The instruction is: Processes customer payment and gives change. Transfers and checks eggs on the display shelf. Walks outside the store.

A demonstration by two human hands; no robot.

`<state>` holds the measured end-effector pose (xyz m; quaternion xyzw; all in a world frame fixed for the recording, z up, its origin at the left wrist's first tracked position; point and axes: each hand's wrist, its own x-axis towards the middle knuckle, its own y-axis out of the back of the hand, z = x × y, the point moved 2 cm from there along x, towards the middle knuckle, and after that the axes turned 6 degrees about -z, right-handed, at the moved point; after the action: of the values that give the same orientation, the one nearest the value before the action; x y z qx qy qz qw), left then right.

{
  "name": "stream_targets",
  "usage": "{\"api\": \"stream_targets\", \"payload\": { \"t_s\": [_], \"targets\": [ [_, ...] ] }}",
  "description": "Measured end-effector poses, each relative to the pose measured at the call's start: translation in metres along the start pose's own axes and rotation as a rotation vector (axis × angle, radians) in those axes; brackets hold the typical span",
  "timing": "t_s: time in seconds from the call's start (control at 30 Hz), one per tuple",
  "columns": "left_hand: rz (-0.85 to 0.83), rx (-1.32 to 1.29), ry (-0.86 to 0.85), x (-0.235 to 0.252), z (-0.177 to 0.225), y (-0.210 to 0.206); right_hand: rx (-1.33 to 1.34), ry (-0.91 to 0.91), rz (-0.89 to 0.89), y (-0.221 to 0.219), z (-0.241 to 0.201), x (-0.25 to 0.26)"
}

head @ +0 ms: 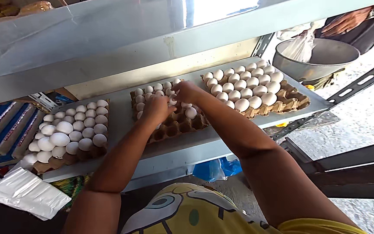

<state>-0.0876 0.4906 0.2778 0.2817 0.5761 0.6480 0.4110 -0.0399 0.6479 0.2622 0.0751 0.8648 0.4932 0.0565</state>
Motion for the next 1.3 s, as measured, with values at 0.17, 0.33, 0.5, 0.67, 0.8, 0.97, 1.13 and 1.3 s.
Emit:
{"api": "stream_targets", "payload": {
  "t_s": [0.17,0.33,0.5,0.67,0.8,0.97,1.13,1.3],
  "targets": [
    [-0.104,-0.066,-0.255,0.009,0.048,-0.027,0.118,-0.040,0.295,0.032,0.020,-0.071],
    [-0.076,-0.101,-0.227,0.021,0.055,-0.037,0.134,-0.226,0.510,0.040,0.065,-0.156],
    [0.121,-0.218,-0.122,0.017,0.026,0.000,0.064,-0.412,0.627,0.051,0.113,-0.204],
    [0.021,-0.107,-0.038,0.028,0.003,-0.009,0.009,-0.418,0.672,0.044,0.120,-0.213],
    [0.029,-0.108,-0.115,0.027,0.006,-0.020,-0.009,-0.423,0.759,0.024,0.127,-0.217],
    [0.241,-0.192,-0.065,-0.008,-0.018,0.007,0.010,-0.113,0.746,-0.013,0.073,-0.180],
    [0.435,-0.211,0.005,-0.060,-0.058,0.007,0.037,0.086,0.347,-0.035,0.018,-0.106],
    [0.514,-0.184,0.061,-0.110,-0.096,-0.032,-0.091,-0.005,-0.024,-0.022,0.012,-0.053]
  ]
}}
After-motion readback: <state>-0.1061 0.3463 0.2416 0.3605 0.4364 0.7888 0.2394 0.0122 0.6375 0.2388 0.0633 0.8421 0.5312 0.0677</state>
